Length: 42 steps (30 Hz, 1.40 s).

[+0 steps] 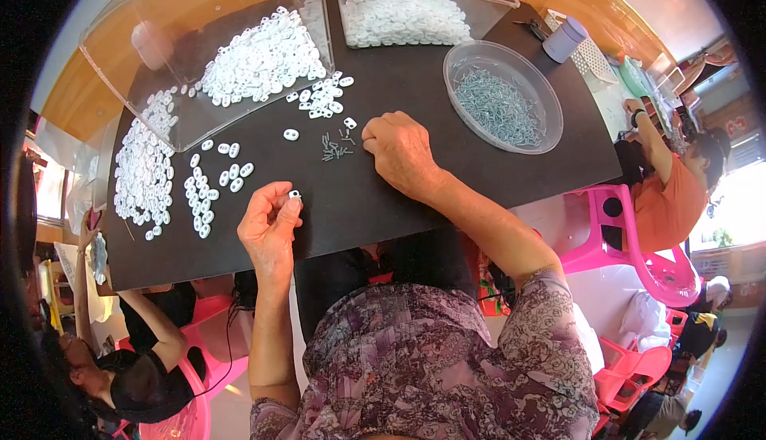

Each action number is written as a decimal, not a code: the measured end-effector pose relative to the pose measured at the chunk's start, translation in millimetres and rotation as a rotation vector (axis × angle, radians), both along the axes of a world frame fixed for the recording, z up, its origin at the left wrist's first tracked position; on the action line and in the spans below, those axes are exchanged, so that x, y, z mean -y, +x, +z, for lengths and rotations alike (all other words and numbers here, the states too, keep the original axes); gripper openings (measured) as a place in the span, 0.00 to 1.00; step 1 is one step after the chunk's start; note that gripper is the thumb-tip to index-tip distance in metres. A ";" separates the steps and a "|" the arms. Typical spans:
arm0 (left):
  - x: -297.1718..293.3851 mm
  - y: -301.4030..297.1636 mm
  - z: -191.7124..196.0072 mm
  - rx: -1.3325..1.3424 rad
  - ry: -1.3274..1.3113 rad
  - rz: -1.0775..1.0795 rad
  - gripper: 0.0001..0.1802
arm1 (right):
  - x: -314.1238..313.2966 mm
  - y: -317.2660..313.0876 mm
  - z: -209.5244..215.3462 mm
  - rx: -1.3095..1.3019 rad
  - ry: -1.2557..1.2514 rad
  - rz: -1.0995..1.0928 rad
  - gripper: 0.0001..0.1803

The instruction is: Assembling small plastic components by inserting metal pins into pre-drilled holes.

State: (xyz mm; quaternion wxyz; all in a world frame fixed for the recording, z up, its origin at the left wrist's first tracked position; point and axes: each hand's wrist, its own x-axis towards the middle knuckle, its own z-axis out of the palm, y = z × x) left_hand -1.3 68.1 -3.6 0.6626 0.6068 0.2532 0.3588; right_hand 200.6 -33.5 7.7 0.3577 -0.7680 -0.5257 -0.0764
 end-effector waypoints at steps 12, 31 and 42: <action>2.9 -0.3 -2.1 0.044 0.017 0.020 0.09 | -16.3 3.2 1.1 0.038 0.015 0.001 0.01; 2.5 -2.0 -4.5 0.055 0.033 0.106 0.10 | -19.3 -22.7 31.1 -0.882 0.038 0.192 0.06; 6.9 -17.2 12.4 0.172 -0.258 0.039 0.08 | -16.3 -65.2 37.6 -1.571 0.083 0.359 0.07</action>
